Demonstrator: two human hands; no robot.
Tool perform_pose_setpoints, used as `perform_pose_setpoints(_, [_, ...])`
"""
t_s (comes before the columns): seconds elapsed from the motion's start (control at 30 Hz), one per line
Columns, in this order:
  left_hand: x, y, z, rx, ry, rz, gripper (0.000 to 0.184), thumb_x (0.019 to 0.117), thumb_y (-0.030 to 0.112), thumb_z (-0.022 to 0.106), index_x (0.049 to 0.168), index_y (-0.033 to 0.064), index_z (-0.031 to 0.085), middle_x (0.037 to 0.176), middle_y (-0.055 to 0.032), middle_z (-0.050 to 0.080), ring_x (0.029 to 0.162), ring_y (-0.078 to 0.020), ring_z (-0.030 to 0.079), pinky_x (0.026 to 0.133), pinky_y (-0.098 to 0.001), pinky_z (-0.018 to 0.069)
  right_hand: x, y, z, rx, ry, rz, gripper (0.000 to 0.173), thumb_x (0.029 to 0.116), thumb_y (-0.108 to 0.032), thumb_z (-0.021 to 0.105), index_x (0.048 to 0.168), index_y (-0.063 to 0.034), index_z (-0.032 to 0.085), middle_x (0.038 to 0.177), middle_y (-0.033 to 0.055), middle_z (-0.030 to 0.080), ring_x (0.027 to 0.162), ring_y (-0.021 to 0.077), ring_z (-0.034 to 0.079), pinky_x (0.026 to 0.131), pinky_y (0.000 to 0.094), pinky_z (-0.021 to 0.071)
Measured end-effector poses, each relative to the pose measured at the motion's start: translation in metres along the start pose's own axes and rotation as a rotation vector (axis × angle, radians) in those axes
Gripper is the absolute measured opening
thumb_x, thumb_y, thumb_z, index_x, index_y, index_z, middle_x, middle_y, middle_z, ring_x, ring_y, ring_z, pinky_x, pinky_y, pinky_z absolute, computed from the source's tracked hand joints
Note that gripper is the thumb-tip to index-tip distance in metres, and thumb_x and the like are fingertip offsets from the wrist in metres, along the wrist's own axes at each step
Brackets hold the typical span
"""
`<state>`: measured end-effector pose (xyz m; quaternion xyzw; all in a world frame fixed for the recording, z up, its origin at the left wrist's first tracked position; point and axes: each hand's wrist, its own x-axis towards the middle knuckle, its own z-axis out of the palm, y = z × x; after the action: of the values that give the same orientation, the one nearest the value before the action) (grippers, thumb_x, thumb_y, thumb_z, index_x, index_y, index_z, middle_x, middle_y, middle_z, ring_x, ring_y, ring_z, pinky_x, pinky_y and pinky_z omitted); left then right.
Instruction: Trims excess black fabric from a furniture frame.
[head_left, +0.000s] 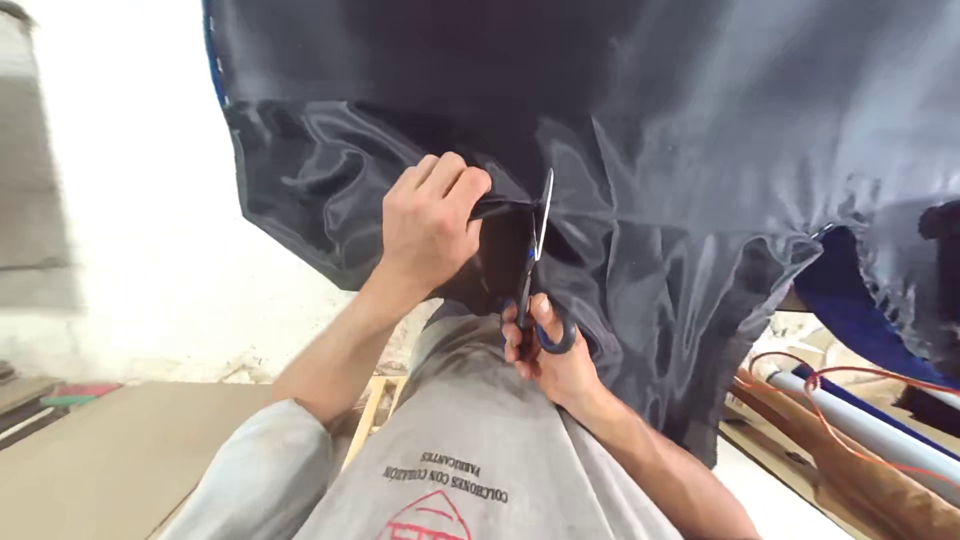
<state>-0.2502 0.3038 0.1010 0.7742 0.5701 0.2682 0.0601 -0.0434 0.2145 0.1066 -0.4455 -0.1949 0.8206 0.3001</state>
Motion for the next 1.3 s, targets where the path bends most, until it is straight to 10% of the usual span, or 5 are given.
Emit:
perform_pose_setpoints(0.47, [-0.039,-0.008,0.034,0.049,0.077,0.004,0.015,0.0948,0.009,0.060,0.085,0.0046,0.071,0.082,-0.0121,0.068,0.078,-0.0297,0.068,0.066,-0.0421,0.0551,0.022,-0.008,0.020,-0.082,0.212,-0.012,0.034,0.1114,-0.029,0.045,0.098,-0.0028,0.062,0.063,0.0005,0.060,0.044,0.0054,0.055,0.034,0.0186,0.0430])
perform_pose_setpoints(1.03, [0.022,-0.029,-0.034,-0.103,0.200,-0.113,0.020,0.0920,0.013,0.070,0.109,0.0022,0.074,0.095,-0.0132,0.071,0.079,-0.0229,0.066,0.072,-0.0379,0.0553,0.057,-0.049,0.026,0.076,0.261,-0.061,0.046,0.1121,-0.041,0.036,0.096,-0.0047,0.060,0.065,0.0018,0.062,0.047,0.0078,0.059,0.035,0.0198,0.0456])
perform_pose_setpoints(1.3, [-0.013,-0.027,-0.005,-0.123,0.236,-0.078,0.017,0.0933,0.017,0.067,0.098,0.0041,0.077,0.087,-0.0113,0.073,0.080,-0.0234,0.069,0.072,-0.0370,0.0570,0.071,-0.054,0.028,-0.005,0.328,-0.066,0.041,0.1114,-0.038,0.041,0.099,-0.0042,0.061,0.065,0.0015,0.061,0.046,0.0075,0.058,0.035,0.0200,0.0448])
